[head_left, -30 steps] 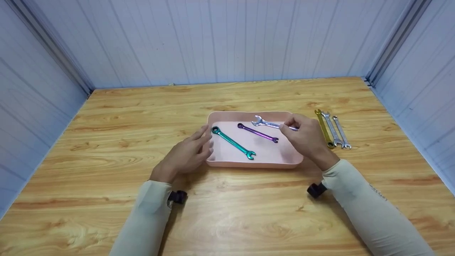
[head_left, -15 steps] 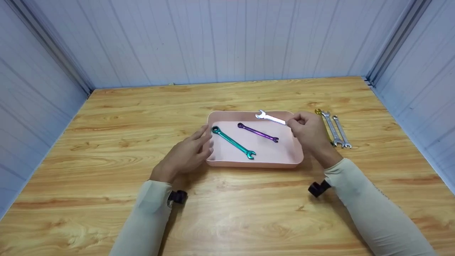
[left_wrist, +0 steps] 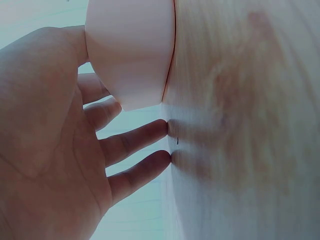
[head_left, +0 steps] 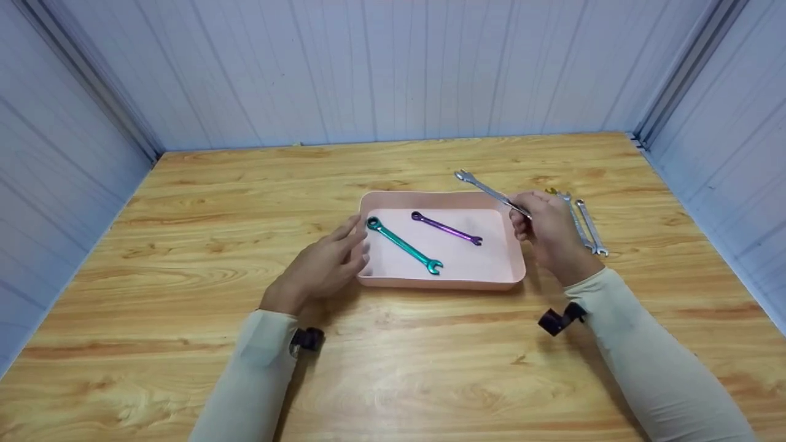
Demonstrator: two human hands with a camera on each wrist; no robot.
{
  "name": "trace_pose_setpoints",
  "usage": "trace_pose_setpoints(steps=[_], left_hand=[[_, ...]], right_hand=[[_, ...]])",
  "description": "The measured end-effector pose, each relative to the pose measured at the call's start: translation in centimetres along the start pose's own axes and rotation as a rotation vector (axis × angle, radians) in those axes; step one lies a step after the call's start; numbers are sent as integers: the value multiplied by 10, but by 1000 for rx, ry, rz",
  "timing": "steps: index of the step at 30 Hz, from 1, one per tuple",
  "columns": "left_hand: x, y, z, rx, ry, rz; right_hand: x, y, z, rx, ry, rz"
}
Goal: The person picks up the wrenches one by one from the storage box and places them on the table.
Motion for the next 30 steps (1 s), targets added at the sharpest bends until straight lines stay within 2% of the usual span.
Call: trace_pose_setpoints(steps=[4, 10, 25, 30], left_hand=[[1, -1, 0, -2, 4, -12], [1, -2, -1, 17, 32, -60], [0, -1, -1, 3, 4, -3], [1, 0, -1, -1, 5, 1]], right_hand=[[-2, 1, 3, -96, -5, -53], [-5, 2, 7, -115, -21, -47], [-7, 3, 19, -308, -113, -43], [-8, 3, 23, -307, -142, -18]])
Point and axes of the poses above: each hand's wrist, its own x-axis away from the middle knuckle, its own z-axis out of the back of the hand, y = z × x, the point moved 1 cm from there along -x, towards the middle knuckle, and after that the axes turned 3 degrees about -z, right-handed, at the moved point
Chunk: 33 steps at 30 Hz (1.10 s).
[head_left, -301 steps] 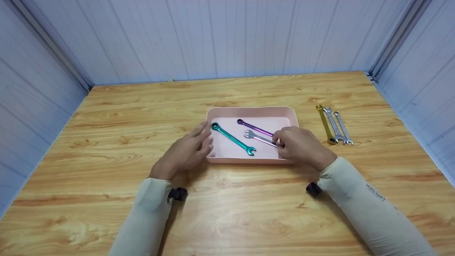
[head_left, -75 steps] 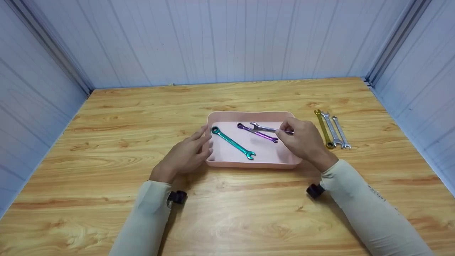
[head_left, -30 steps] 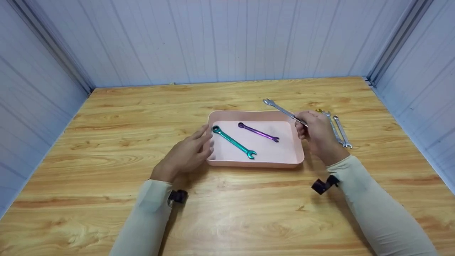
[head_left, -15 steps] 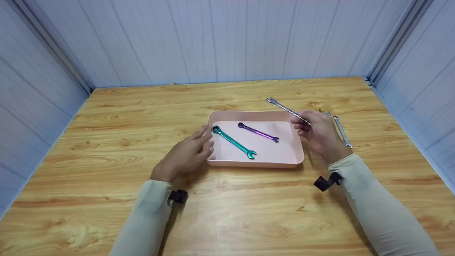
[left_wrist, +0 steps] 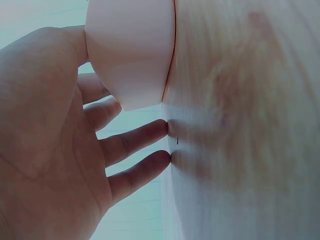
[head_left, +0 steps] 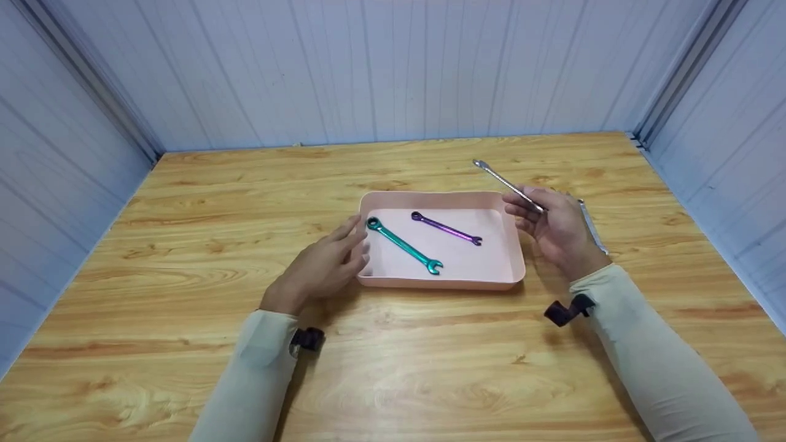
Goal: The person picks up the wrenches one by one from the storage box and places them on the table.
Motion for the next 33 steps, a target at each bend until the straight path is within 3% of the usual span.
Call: trace_pose_setpoints(steps=[10, 33], left_hand=[[0, -1, 1, 11, 14, -54], [-1, 2, 0, 8, -6, 1]], right_hand=[[-1, -3, 3, 22, -47, 24], [-5, -15, 30, -18, 85, 0]])
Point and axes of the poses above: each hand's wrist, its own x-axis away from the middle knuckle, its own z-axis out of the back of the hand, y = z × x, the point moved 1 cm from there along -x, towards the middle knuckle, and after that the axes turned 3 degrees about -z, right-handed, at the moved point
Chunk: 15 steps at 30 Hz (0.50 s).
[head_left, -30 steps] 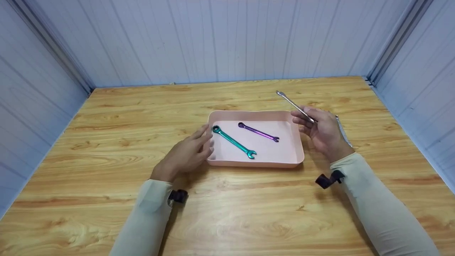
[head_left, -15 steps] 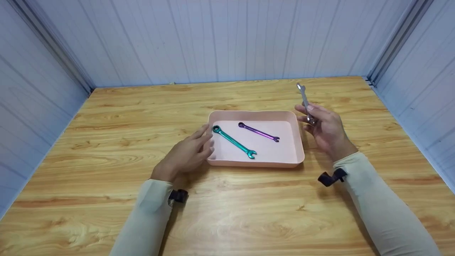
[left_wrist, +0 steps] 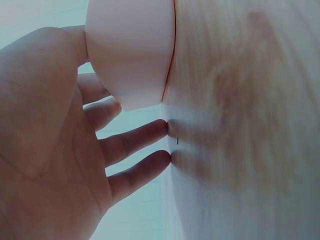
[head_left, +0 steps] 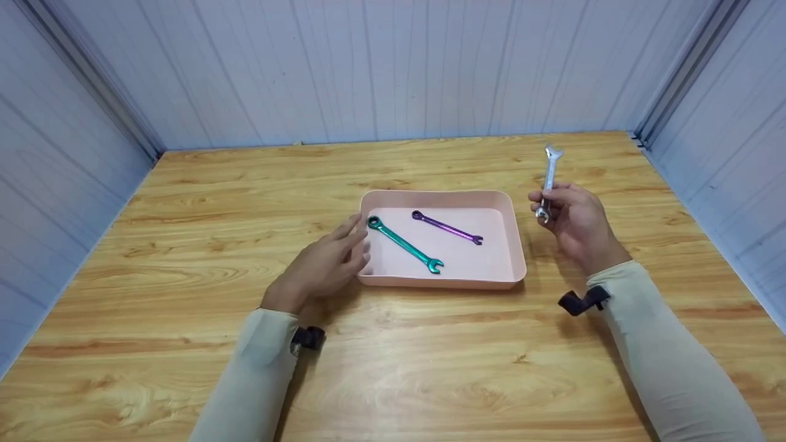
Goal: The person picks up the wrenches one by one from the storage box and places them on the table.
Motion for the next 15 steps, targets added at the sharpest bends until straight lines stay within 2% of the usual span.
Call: trace_pose_setpoints(steps=[7, 15], left_hand=[[1, 0, 1, -12, 28, -66], [1, 0, 1, -17, -1, -31]], right_hand=[[-3, -5, 9, 37, 29, -19], [-3, -12, 20, 265, 122, -98]])
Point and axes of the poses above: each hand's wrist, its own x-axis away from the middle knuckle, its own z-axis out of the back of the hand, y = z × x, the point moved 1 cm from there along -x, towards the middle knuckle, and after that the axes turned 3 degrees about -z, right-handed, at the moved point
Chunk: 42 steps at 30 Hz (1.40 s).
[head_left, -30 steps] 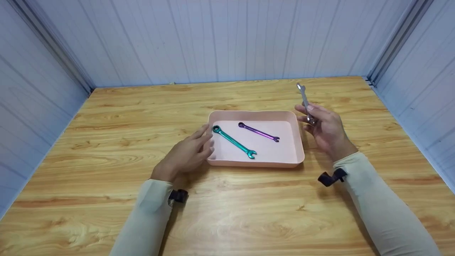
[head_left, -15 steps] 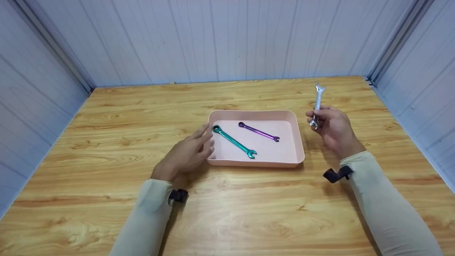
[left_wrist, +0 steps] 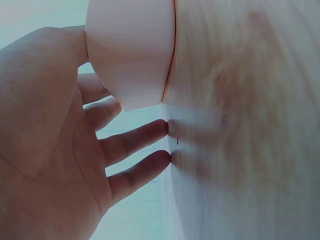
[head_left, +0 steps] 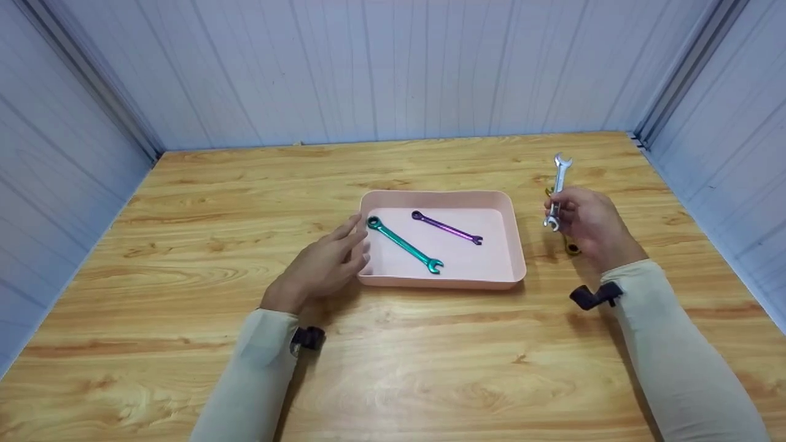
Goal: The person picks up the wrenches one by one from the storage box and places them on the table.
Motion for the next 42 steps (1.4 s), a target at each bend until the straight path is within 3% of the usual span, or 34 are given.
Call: trace_pose_setpoints(steps=[6, 11, 22, 32, 42], left_hand=[[0, -1, 0, -2, -16, 36], [-1, 0, 0, 4, -16, 46], [0, -1, 1, 11, 16, -6], [0, 0, 0, 8, 10, 18], [0, 0, 0, 8, 10, 12]], right_hand=[[2, -3, 3, 183, 45, -22], [0, -3, 5, 266, 70, -36], [-4, -1, 7, 494, 131, -52], [-4, 3, 8, 755, 157, -64], [-5, 5, 9, 803, 148, -93]])
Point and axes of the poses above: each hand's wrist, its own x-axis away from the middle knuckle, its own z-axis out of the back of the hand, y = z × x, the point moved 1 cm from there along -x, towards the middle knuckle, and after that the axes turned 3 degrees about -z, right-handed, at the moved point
